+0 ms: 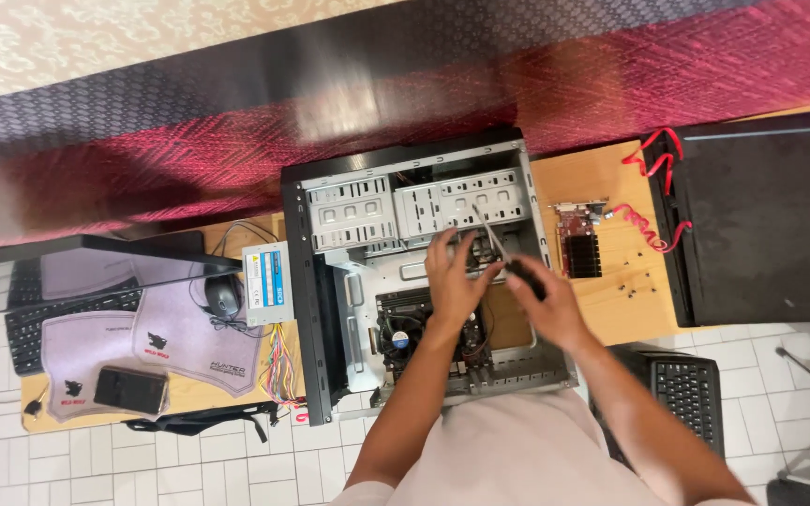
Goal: The person uses a screwdriver to tighten screws on a component inside an open computer case. They manipulate the internal parts and secure the hardware while working on a desk.
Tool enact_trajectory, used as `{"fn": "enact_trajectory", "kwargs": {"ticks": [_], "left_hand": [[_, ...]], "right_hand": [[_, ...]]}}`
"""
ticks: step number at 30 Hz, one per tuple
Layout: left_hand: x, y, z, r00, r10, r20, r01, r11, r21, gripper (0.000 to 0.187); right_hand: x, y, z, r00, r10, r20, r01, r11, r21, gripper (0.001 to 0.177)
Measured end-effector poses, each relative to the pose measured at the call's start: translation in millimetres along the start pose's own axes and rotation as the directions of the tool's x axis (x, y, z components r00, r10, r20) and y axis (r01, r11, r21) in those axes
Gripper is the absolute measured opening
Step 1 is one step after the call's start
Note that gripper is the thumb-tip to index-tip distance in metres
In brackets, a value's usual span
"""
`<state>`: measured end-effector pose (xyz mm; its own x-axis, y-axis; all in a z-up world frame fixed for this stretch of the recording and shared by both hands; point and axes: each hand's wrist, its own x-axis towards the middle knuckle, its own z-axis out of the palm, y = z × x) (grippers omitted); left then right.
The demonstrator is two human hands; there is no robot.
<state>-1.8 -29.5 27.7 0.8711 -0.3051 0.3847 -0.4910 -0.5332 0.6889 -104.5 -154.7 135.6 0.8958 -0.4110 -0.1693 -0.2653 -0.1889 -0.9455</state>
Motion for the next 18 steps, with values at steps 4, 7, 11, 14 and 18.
{"fn": "enact_trajectory", "kwargs": {"ticks": [4,7,11,14,18], "left_hand": [[1,18,13,0.999,0.031,0.042,-0.032,0.999,0.025,0.063],[-6,8,24,0.998,0.039,0.056,-0.047,0.986,0.158,0.059],[-6,2,29,0.997,0.036,0.061,-0.048,0.978,0.205,0.051],[-6,1,31,0.997,0.042,0.061,-0.055,0.973,0.224,0.047],[-6,-11,37,0.996,0.046,0.074,-0.058,0.985,0.161,0.048]], "right_hand": [[59,3,-50,0.948,-0.313,0.049,0.317,0.931,-0.180,0.031],[96,-15,-84,0.958,-0.259,0.122,0.283,0.804,-0.523,0.040],[133,-63,-113,0.932,-0.159,0.325,0.361,0.421,-0.832,0.034],[152,-93,-112,0.929,-0.056,0.367,0.371,0.166,-0.914,0.034],[183,-98,-98,0.933,0.065,0.353,0.358,-0.114,-0.927,0.034]]}}
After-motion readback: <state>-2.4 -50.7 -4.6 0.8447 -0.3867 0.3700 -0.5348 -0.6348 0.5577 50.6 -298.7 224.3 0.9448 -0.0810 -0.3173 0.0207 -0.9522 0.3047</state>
